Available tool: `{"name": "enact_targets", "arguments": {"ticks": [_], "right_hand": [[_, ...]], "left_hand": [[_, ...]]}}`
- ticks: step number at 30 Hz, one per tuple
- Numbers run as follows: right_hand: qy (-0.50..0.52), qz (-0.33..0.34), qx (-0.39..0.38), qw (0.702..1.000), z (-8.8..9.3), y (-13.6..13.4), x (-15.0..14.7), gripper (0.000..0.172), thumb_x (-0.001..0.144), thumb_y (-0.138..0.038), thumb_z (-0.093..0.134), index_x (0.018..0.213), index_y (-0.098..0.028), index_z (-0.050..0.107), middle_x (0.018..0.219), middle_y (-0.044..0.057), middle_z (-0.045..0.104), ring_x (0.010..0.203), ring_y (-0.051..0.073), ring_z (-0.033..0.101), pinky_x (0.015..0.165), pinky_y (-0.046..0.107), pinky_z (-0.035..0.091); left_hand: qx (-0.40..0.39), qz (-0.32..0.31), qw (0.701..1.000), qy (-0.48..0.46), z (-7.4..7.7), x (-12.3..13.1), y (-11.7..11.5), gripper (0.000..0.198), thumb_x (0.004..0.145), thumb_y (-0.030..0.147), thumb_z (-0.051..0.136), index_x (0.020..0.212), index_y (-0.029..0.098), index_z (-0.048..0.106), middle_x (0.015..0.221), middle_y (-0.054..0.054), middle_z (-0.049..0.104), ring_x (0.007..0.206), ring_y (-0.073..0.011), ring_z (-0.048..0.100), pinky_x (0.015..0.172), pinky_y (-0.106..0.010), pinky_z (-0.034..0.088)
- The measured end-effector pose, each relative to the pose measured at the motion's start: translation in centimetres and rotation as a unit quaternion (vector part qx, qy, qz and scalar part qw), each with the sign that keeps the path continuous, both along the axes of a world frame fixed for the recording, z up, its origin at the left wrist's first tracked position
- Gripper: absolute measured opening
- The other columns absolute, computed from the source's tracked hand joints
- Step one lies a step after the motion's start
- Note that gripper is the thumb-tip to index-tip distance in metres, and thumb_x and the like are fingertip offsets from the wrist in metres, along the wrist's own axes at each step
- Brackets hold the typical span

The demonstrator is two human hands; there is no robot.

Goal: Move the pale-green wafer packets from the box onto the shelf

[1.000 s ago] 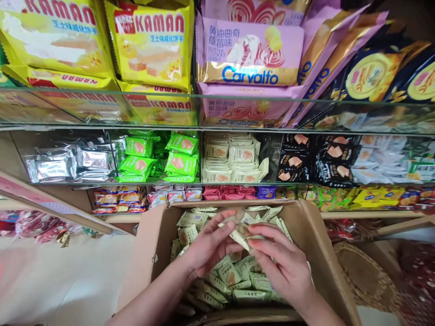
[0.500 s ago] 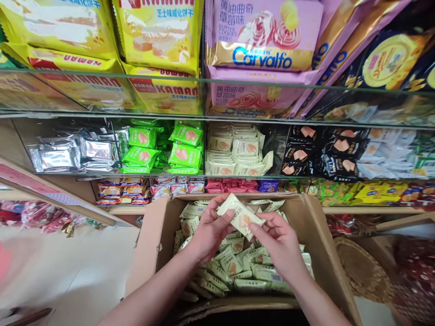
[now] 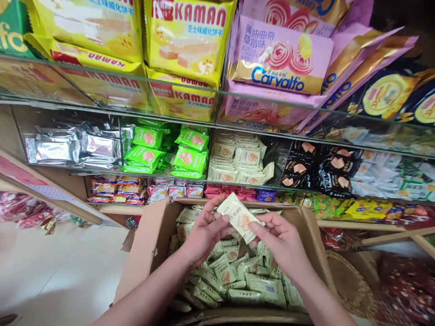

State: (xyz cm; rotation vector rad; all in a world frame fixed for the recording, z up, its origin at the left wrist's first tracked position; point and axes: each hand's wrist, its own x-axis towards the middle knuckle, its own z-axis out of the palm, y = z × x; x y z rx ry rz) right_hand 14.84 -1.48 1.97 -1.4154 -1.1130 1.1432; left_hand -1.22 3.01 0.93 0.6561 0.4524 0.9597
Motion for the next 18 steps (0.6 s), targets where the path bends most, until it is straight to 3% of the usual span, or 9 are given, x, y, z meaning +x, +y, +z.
{"name": "enact_targets", "arguments": {"ticks": [6, 9, 11, 13, 15, 16, 18], "right_hand": [[-0.066, 0.008, 0.015, 0.998, -0.1, 0.1, -0.6, 0.023, 0.072, -0.040, 0.059, 0.079, -0.019, 0.055, 0.067, 0.001, 0.063, 0.051, 0.013, 0.056, 0.050, 0.026, 0.045], [-0.224, -0.048, 0.068, 0.971, 1.7, 1.0, 0.6, 0.024, 0.073, -0.043, 0.057, 0.080, -0.020, 0.057, 0.063, 0.001, 0.062, 0.051, 0.015, 0.056, 0.047, 0.026, 0.042], [-0.401, -0.120, 0.133, 0.898, 3.5, 2.8, 1.9, 0.024, 0.075, -0.043, 0.054, 0.083, -0.020, 0.057, 0.063, 0.002, 0.061, 0.053, 0.017, 0.056, 0.049, 0.026, 0.041], [-0.573, -0.163, 0.183, 0.782, 5.3, 5.4, 2.9, 0.024, 0.079, -0.039, 0.048, 0.084, -0.017, 0.057, 0.066, 0.006, 0.061, 0.059, 0.019, 0.057, 0.053, 0.028, 0.041], [-0.695, -0.155, 0.191, 0.676, 6.5, 8.4, 3.4, 0.023, 0.083, -0.031, 0.042, 0.083, -0.013, 0.056, 0.071, 0.012, 0.061, 0.065, 0.023, 0.058, 0.056, 0.030, 0.040], [-0.737, -0.140, 0.178, 0.637, 6.9, 9.8, 3.4, 0.023, 0.084, -0.026, 0.039, 0.083, -0.010, 0.055, 0.073, 0.015, 0.060, 0.066, 0.024, 0.059, 0.055, 0.030, 0.040], [-0.790, -0.115, 0.139, 0.586, 7.1, 12.3, 3.2, 0.021, 0.083, -0.015, 0.035, 0.085, -0.007, 0.054, 0.074, 0.018, 0.059, 0.064, 0.026, 0.059, 0.051, 0.030, 0.040]], "left_hand": [[-0.003, 0.030, 0.999, 0.013, -0.5, -0.4, 0.0, 0.045, 0.073, 0.017, 0.062, 0.114, 0.025, 0.042, 0.073, 0.001, 0.065, 0.072, -0.0150, 0.062, 0.067, -0.027, 0.048], [0.007, 0.049, 0.998, 0.041, -0.8, -0.4, 0.0, 0.044, 0.071, 0.019, 0.064, 0.110, 0.025, 0.044, 0.089, -0.003, 0.065, 0.075, -0.0165, 0.061, 0.063, -0.026, 0.046], [0.020, 0.045, 0.997, 0.067, -1.0, -0.4, -0.1, 0.040, 0.072, 0.021, 0.064, 0.107, 0.023, 0.045, 0.088, -0.004, 0.065, 0.071, -0.0155, 0.061, 0.059, -0.023, 0.043], [0.031, 0.029, 0.995, 0.089, -1.2, -0.3, -0.3, 0.037, 0.072, 0.024, 0.063, 0.105, 0.022, 0.046, 0.080, -0.002, 0.064, 0.064, -0.0133, 0.059, 0.055, -0.022, 0.040], [0.039, 0.009, 0.994, 0.104, -1.3, -0.1, -0.6, 0.033, 0.072, 0.027, 0.063, 0.100, 0.020, 0.049, 0.074, 0.000, 0.063, 0.059, -0.0117, 0.058, 0.053, -0.021, 0.038], [0.043, 0.001, 0.993, 0.110, -1.3, -0.1, -0.7, 0.031, 0.072, 0.028, 0.063, 0.098, 0.020, 0.050, 0.072, 0.000, 0.063, 0.059, -0.0112, 0.057, 0.053, -0.021, 0.037], [0.050, -0.015, 0.992, 0.119, -1.4, 0.0, -1.1, 0.027, 0.072, 0.029, 0.063, 0.094, 0.019, 0.052, 0.070, 0.001, 0.061, 0.058, -0.0102, 0.056, 0.053, -0.020, 0.037]]}}
